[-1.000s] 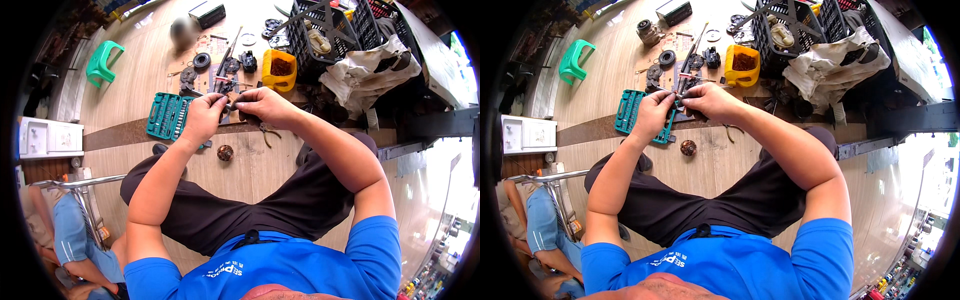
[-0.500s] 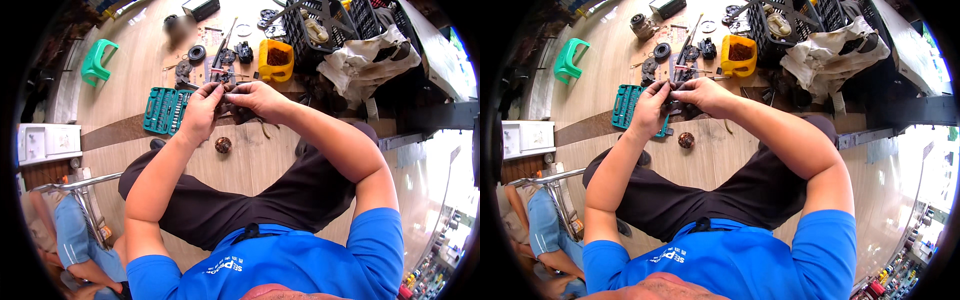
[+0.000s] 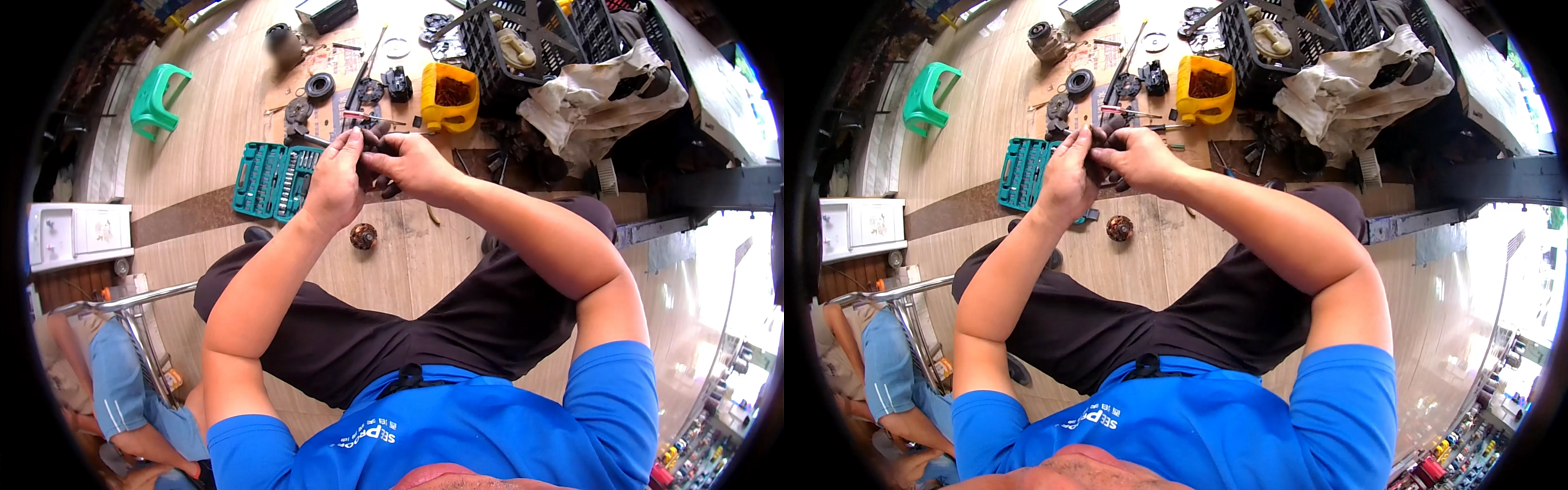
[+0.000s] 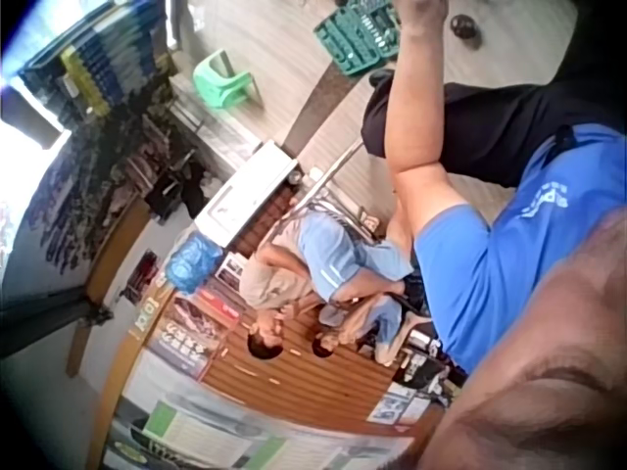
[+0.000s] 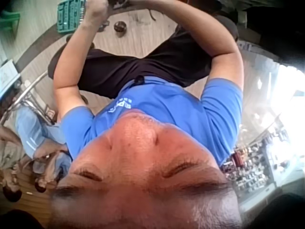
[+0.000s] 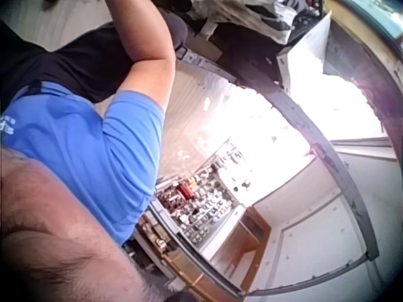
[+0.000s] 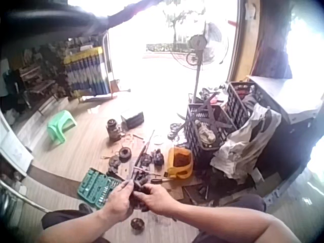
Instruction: The person is disassembling an electric motor armature and housing by hand and using a screwdriver to remove internal components.
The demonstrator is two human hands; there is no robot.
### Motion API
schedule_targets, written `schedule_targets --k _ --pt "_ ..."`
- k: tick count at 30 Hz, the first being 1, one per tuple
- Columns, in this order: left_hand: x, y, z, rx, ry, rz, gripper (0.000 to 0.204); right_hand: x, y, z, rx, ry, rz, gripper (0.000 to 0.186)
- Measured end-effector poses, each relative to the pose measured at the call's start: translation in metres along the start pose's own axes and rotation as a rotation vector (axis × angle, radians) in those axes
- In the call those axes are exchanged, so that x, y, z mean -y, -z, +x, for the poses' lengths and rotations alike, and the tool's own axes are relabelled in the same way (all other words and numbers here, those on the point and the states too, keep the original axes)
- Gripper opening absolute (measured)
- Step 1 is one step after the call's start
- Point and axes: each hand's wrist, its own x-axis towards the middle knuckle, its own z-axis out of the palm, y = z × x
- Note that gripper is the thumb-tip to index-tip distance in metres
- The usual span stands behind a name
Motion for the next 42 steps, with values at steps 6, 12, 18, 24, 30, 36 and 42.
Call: schedule_targets --k 6,12,18,24,30,36,42 --pt "0.001 -0.012 0.01 -0.076 -0.134 -0.015 0.023 -0.006 0.003 0.005 0.011 0.23 -0.245 0.022" --pt "-0.017 -0.013 0.005 -0.066 -0.133 0.153 0.022 0.01 0.017 0.007 0.143 0.088 -0.129 0.014" --pt "-0.024 0.0 -0.002 0.036 -0.172 0.289 0.025 0.026 0.015 0.005 0.234 0.109 -0.265 0.02" --pt "-0.027 0.002 -0.001 -0.118 -0.185 0.22 0.025 0.031 0.004 0.003 0.159 -0.021 -0.256 0.013" --pt "-0.031 -0.002 0.003 -0.239 -0.464 1.086 0.028 0.021 0.026 0.013 0.146 0.193 -0.705 0.023" --pt "-0.04 -0.003 -0.022 0.356 -0.764 2.086 0.027 0.03 0.025 0.005 0.269 0.311 -1.014 0.027" --pt "-0.037 -0.007 -0.017 0.379 -0.737 1.908 0.018 0.033 0.033 -0.002 0.299 0.288 -0.947 0.025"
